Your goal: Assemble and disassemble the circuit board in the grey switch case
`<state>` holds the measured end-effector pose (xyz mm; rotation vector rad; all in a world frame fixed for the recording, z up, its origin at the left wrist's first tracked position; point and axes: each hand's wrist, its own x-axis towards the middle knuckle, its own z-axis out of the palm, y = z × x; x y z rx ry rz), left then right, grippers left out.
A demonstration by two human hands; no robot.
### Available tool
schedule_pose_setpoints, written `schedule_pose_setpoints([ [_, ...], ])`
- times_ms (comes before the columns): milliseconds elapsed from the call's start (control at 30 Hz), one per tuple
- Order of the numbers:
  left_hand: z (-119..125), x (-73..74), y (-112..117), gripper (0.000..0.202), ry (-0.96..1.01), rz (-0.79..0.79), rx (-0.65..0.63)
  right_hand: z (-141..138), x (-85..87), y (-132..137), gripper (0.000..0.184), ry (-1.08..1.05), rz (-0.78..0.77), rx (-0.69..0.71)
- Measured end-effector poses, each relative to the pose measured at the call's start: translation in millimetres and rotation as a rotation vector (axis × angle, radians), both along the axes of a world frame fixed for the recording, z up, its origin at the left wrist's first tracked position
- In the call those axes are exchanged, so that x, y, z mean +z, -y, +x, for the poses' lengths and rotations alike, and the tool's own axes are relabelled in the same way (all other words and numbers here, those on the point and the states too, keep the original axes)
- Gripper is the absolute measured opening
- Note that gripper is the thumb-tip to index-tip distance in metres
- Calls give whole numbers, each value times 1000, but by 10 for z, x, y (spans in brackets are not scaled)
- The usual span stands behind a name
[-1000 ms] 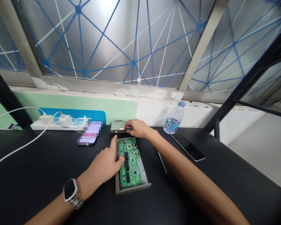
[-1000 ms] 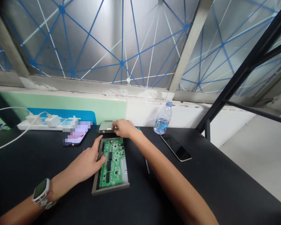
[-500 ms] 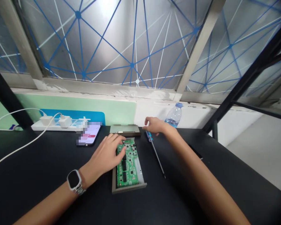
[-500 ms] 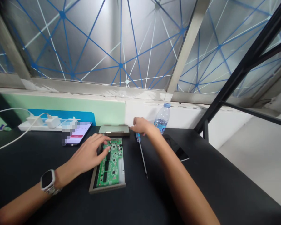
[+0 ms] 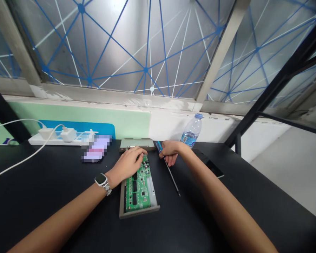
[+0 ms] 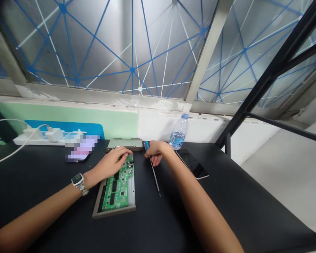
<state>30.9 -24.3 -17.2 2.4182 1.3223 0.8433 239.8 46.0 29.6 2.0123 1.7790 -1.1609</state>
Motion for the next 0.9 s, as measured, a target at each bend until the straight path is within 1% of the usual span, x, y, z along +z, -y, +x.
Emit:
schedule_pose_setpoints([
  [67, -14, 4, 36, 30, 12, -13, 23, -1, 6, -10, 21, -58, 57, -2],
  [133, -16, 15, 68, 31, 14, -14, 35, 0, 61, -8, 24, -138, 167, -8],
  [300, -16, 36, 112, 34, 14, -35, 50, -102, 334, 94, 25, -378, 548, -29],
  [367, -28, 33, 115, 37, 19, -46, 47, -200, 415, 165, 26, -608, 755, -31],
  [433, -45, 26, 112, 40, 29, -51, 37, -305, 449, 241, 27, -771, 923, -3],
  [533, -63, 18, 99, 41, 40, -62, 37, -434, 435, 345, 29, -842, 1093, 69],
  [667, -57, 22, 89, 39, 40, -70, 76, -520, 384, 434, 29, -799, 1176, 153],
  [800, -41, 33, 97, 38, 43, -77, 127, -543, 358, 461, 32, -747, 1195, 203],
  [900, -37, 34, 104, 38, 43, -76, 136, -547, 350, 461, 33, -738, 1202, 214],
])
